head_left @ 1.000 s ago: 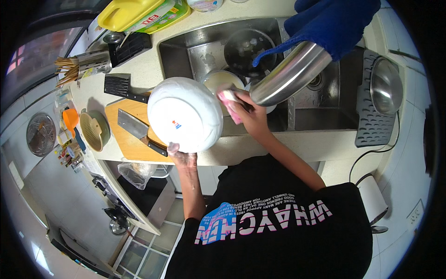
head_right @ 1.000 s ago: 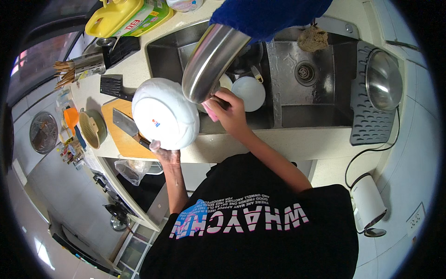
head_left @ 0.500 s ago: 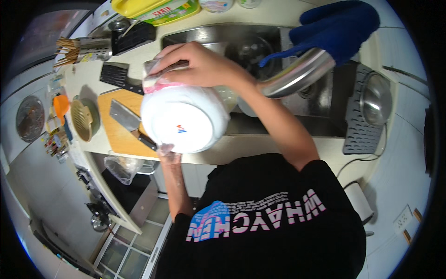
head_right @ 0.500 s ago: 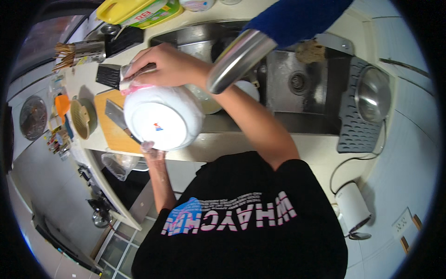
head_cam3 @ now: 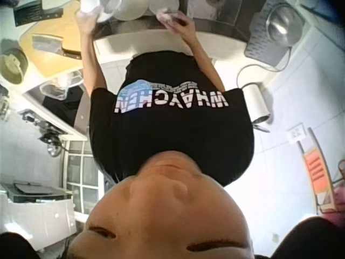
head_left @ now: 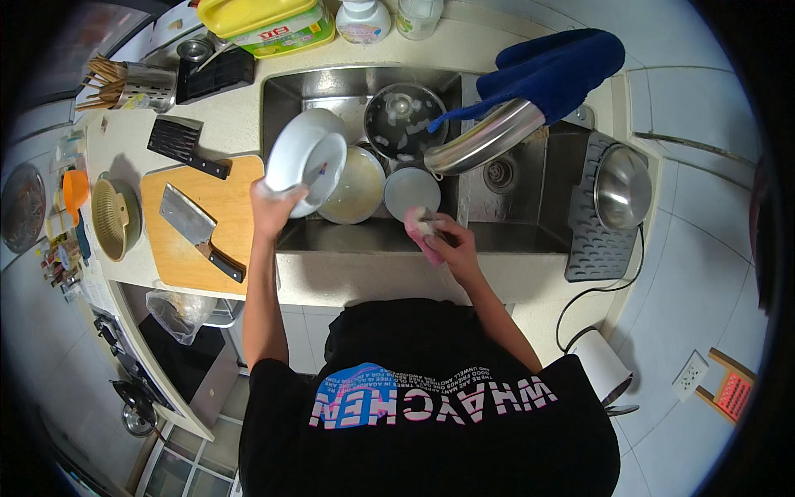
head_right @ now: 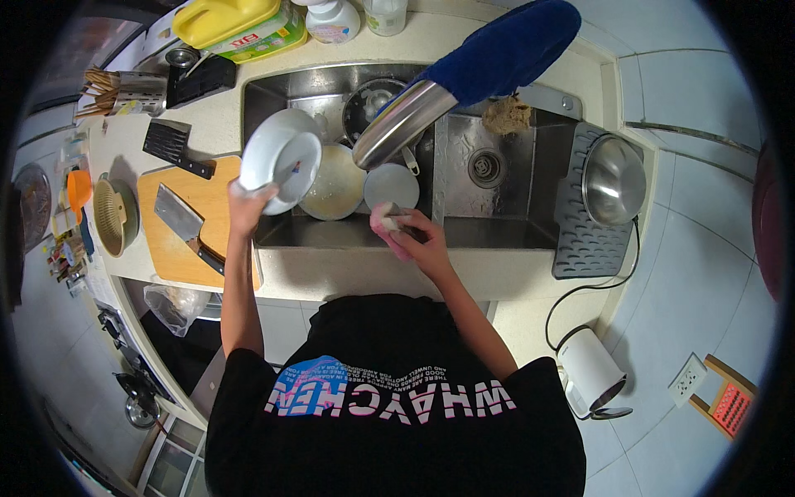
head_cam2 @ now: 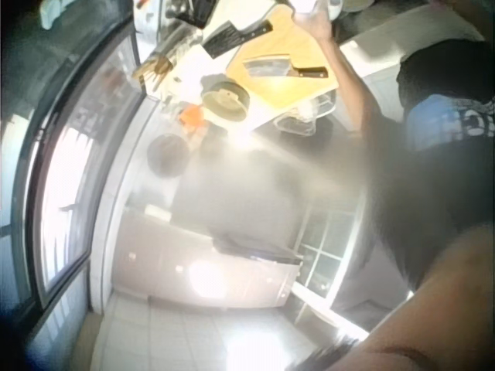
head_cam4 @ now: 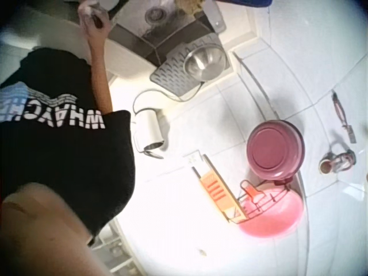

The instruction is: The person washes several dishes in a kitchen sink using a pink sponge and running water. They scrub and rinse a white bowl, a white plate, a small white bowl, and a metal pot, placing each item back into the sink after cleaning.

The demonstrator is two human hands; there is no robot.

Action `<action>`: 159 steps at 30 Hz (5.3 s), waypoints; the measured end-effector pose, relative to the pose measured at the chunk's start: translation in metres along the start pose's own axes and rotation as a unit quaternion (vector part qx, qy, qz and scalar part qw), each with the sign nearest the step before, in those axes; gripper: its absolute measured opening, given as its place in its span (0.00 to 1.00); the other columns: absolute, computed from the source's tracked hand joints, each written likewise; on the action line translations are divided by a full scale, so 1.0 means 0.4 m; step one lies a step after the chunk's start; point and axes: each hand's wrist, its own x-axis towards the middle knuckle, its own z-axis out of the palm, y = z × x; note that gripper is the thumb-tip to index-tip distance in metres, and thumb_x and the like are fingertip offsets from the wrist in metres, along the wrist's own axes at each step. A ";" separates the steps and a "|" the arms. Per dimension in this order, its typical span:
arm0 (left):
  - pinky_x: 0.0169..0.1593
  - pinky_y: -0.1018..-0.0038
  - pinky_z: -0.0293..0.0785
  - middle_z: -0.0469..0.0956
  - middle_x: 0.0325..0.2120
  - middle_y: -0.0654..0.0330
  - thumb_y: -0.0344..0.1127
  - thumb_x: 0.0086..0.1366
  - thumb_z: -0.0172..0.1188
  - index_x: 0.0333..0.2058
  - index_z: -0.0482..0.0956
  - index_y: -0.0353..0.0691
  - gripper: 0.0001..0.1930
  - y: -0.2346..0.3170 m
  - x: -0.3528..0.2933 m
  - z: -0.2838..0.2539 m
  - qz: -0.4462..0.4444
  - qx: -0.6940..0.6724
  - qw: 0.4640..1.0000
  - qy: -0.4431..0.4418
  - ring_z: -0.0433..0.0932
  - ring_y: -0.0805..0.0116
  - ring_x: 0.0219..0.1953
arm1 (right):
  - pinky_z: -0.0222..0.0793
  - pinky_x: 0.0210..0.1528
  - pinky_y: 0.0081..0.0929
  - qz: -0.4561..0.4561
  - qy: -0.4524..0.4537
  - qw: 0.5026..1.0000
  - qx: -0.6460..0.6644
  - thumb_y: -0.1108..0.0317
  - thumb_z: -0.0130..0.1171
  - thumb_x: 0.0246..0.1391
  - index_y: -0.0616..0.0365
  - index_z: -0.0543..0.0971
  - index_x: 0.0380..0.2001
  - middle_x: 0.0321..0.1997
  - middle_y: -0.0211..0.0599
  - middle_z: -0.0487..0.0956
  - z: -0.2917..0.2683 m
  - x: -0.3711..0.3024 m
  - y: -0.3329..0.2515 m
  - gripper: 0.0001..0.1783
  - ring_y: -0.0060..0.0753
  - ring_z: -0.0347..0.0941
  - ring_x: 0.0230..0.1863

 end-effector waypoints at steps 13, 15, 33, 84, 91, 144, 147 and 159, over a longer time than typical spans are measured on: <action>0.41 0.62 0.72 0.78 0.29 0.49 0.39 0.39 0.67 0.33 0.80 0.36 0.20 -0.056 0.226 0.158 0.123 0.451 0.880 -0.080 0.77 0.49 0.34 | 0.64 0.51 0.22 0.052 0.096 0.992 0.061 0.80 0.58 0.47 0.64 0.75 0.40 0.49 0.36 0.72 -0.041 -0.034 0.045 0.13 0.25 0.69 0.48; 0.46 0.62 0.70 0.77 0.35 0.50 0.36 0.43 0.64 0.36 0.79 0.40 0.18 -0.083 0.240 0.145 0.143 0.487 0.851 -0.133 0.76 0.52 0.37 | 0.65 0.49 0.22 0.062 0.102 0.991 0.058 0.79 0.58 0.48 0.63 0.76 0.39 0.48 0.35 0.72 -0.044 -0.028 0.055 0.12 0.25 0.69 0.47; 0.44 0.62 0.73 0.71 0.45 0.60 0.31 0.42 0.65 0.53 0.67 0.60 0.36 -0.263 0.185 0.228 0.101 0.503 0.858 -0.016 0.73 0.57 0.44 | 0.63 0.53 0.23 0.124 0.101 0.987 0.023 0.80 0.54 0.49 0.63 0.72 0.47 0.49 0.35 0.74 -0.079 0.002 0.090 0.19 0.25 0.69 0.49; 0.46 0.73 0.71 0.71 0.44 0.56 0.20 0.56 0.39 0.53 0.63 0.37 0.24 -0.090 -0.171 0.037 -0.048 -0.007 0.991 0.124 0.72 0.65 0.45 | 0.69 0.35 0.27 -0.080 -0.012 0.963 -0.257 0.67 0.60 0.47 0.62 0.78 0.37 0.33 0.43 0.75 0.188 0.112 -0.054 0.14 0.35 0.74 0.31; 0.51 0.74 0.67 0.70 0.46 0.57 0.23 0.62 0.42 0.54 0.63 0.36 0.20 0.032 -0.206 0.046 -0.073 -0.126 0.979 0.140 0.69 0.69 0.47 | 0.71 0.34 0.29 -0.156 -0.017 0.943 -0.294 0.69 0.57 0.47 0.60 0.78 0.37 0.34 0.44 0.75 0.256 0.142 -0.010 0.13 0.38 0.74 0.30; 0.54 0.63 0.67 0.69 0.49 0.54 0.42 0.65 0.45 0.54 0.63 0.36 0.22 -0.030 -0.120 0.102 -0.168 -0.357 0.905 0.161 0.70 0.59 0.50 | 0.69 0.47 0.34 -0.325 -0.146 0.719 -0.597 0.77 0.52 0.43 0.54 0.81 0.30 0.44 0.32 0.77 0.186 0.329 0.021 0.11 0.36 0.73 0.46; 0.54 0.63 0.66 0.69 0.49 0.54 0.40 0.65 0.45 0.54 0.63 0.36 0.21 -0.040 -0.100 0.088 -0.108 -0.298 0.927 0.200 0.69 0.60 0.51 | 0.71 0.43 0.34 -0.214 -0.335 0.701 -0.592 0.76 0.55 0.41 0.55 0.80 0.30 0.40 0.35 0.78 0.162 0.306 0.002 0.11 0.40 0.74 0.42; 0.55 0.64 0.65 0.67 0.51 0.54 0.39 0.67 0.42 0.56 0.61 0.39 0.21 -0.067 -0.067 0.083 -0.073 -0.300 0.928 0.210 0.68 0.59 0.52 | 0.68 0.52 0.30 -0.248 -0.461 0.601 -0.604 0.76 0.54 0.37 0.54 0.81 0.30 0.44 0.34 0.77 0.242 0.323 0.046 0.13 0.35 0.72 0.48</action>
